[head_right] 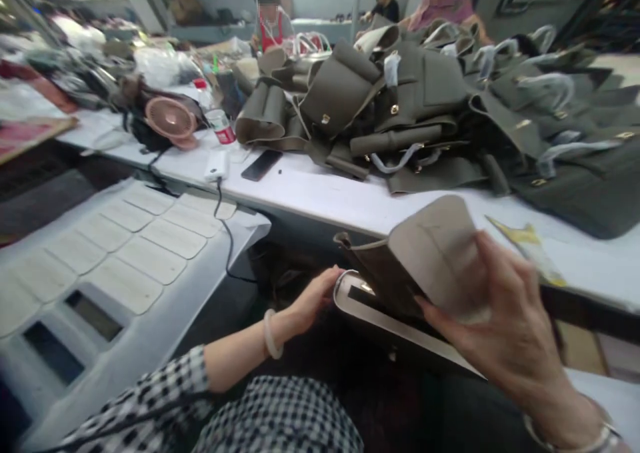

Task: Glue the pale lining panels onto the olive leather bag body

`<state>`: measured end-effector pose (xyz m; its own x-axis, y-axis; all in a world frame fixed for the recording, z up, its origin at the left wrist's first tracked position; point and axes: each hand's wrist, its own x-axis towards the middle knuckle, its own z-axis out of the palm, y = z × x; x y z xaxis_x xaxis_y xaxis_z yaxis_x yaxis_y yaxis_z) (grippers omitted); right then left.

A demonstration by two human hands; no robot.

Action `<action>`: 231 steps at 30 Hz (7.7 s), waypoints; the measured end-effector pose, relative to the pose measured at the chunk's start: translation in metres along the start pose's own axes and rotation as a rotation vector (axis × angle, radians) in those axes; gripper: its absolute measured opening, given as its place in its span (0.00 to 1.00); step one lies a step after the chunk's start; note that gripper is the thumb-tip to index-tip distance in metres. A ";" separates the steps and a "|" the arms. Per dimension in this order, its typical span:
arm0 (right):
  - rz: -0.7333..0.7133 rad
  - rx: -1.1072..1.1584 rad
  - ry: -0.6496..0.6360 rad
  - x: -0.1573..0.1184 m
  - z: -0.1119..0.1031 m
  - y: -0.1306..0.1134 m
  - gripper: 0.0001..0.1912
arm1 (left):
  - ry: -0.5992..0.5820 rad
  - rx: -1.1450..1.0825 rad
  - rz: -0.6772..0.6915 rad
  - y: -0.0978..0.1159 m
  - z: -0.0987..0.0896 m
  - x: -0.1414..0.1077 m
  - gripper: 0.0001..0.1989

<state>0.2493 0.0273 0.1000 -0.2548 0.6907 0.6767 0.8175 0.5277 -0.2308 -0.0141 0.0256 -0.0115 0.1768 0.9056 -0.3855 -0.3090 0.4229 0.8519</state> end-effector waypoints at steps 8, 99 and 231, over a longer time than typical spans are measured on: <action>-0.160 -0.110 -0.275 -0.024 -0.017 0.004 0.48 | -0.078 -0.229 -0.201 -0.042 0.005 0.011 0.33; 0.152 0.186 -0.859 -0.011 0.077 -0.034 0.16 | -0.190 -0.624 -0.206 -0.049 -0.003 0.016 0.20; 0.228 0.298 -0.757 -0.019 0.086 -0.042 0.21 | -0.125 -0.016 -0.188 0.005 -0.002 -0.009 0.23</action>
<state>0.1752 0.0342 0.0365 -0.4640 0.8851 -0.0354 0.7478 0.3699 -0.5513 -0.0193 0.0195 -0.0042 0.3465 0.8006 -0.4889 -0.2748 0.5850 0.7631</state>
